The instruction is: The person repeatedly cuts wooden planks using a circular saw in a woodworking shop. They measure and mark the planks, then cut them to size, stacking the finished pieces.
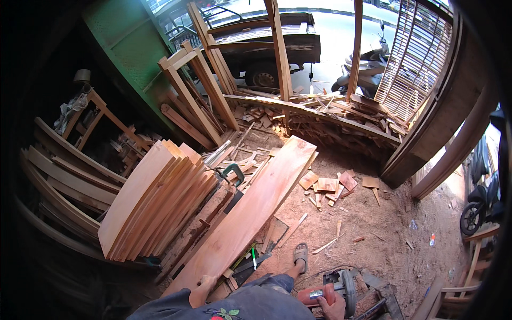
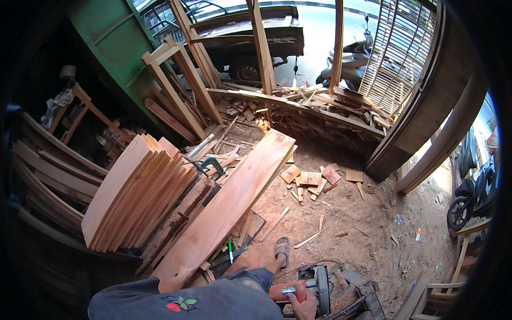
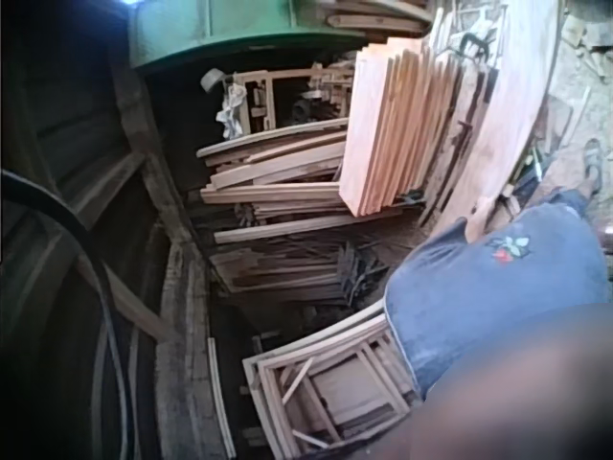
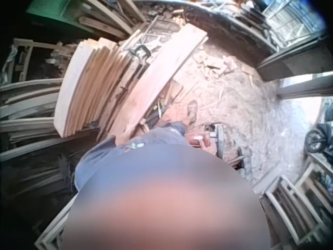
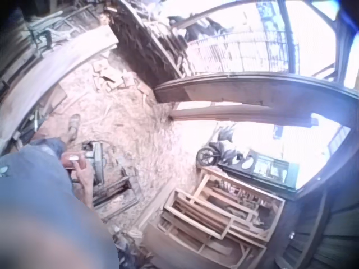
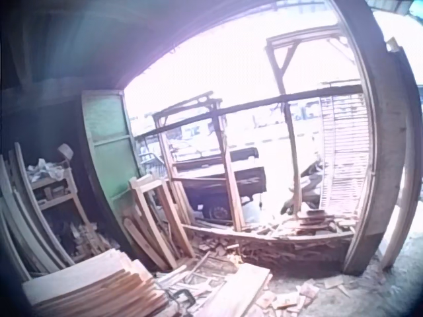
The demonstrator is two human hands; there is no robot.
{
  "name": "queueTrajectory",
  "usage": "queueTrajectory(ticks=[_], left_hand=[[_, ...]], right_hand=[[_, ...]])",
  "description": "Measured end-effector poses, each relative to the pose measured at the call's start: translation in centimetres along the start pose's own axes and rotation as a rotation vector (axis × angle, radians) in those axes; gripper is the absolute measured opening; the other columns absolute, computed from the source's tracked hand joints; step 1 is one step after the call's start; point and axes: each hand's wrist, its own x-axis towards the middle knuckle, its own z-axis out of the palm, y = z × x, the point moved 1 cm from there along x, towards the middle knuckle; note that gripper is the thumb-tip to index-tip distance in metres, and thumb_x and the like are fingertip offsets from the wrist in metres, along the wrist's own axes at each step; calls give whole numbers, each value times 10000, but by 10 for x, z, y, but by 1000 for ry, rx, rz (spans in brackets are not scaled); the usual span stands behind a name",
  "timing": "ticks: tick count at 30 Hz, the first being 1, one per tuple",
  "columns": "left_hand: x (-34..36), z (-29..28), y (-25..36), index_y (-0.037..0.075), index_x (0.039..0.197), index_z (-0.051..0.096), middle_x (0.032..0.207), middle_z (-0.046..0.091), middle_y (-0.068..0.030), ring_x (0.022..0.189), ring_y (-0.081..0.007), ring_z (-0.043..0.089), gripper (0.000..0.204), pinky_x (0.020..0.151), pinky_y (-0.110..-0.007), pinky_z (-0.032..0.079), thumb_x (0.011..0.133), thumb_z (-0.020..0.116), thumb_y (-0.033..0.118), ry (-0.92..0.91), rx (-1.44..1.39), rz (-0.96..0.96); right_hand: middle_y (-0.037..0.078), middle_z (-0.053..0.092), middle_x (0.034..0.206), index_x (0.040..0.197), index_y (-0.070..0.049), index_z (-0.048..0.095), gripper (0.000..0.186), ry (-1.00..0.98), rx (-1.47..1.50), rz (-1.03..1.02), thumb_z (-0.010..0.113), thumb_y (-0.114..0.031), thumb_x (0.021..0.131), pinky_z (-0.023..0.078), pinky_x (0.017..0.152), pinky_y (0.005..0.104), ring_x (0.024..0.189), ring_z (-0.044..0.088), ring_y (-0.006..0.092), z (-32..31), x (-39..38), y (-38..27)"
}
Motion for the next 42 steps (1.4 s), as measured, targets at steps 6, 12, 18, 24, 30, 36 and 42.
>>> queueTrajectory(ticks=[6,12,18,24,30,36,42], left_hand=[[1,4,14,-34,1371,585,1350,618,-280,1280,-435,579,962,1083,-482,492,684,895,564,37,37,-56],[6,5,19,-25,1348,609,1322,643,-262,1251,-413,608,944,1066,-466,507,673,902,567,61,62,-55],[19,15,16,-16,1326,633,1295,669,-244,1222,-392,637,927,1049,-451,522,663,909,570,88,86,-30],[30,25,11,-7,1303,658,1267,694,-225,1193,-370,666,909,1032,-436,538,652,916,573,121,110,21],[43,32,6,2,1280,682,1240,719,-207,1165,-348,695,891,1015,-420,553,642,923,575,154,128,120],[37,27,-1,3,1232,703,1209,728,-216,1145,-354,703,861,990,-427,563,635,919,585,156,82,181],[16,9,-7,3,1183,724,1178,736,-224,1125,-359,712,834,965,-434,574,628,914,595,139,20,265]], right_hand=[[268,716,1002,1143,31,693,492,-184,21,55,837,-336,848,543,823,457,930,696,399,-8,27,-59],[271,708,978,1105,30,692,458,-177,11,26,832,-321,847,535,794,473,898,678,435,9,31,-66],[251,716,979,1102,22,700,433,-170,-50,-17,826,-311,856,536,797,459,897,687,400,28,11,-55],[236,727,958,1087,35,709,434,-101,-121,-130,840,-309,856,549,803,433,889,704,351,51,-35,-38],[158,747,833,999,37,722,330,-100,4,-238,857,-180,790,548,734,363,758,711,227,73,-79,-9],[144,722,822,1018,50,701,342,-152,-21,-299,853,-165,800,538,742,350,780,679,178,88,-113,10],[129,711,827,990,53,683,338,-223,-57,-299,859,-166,802,528,748,350,773,650,176,99,-130,25]])
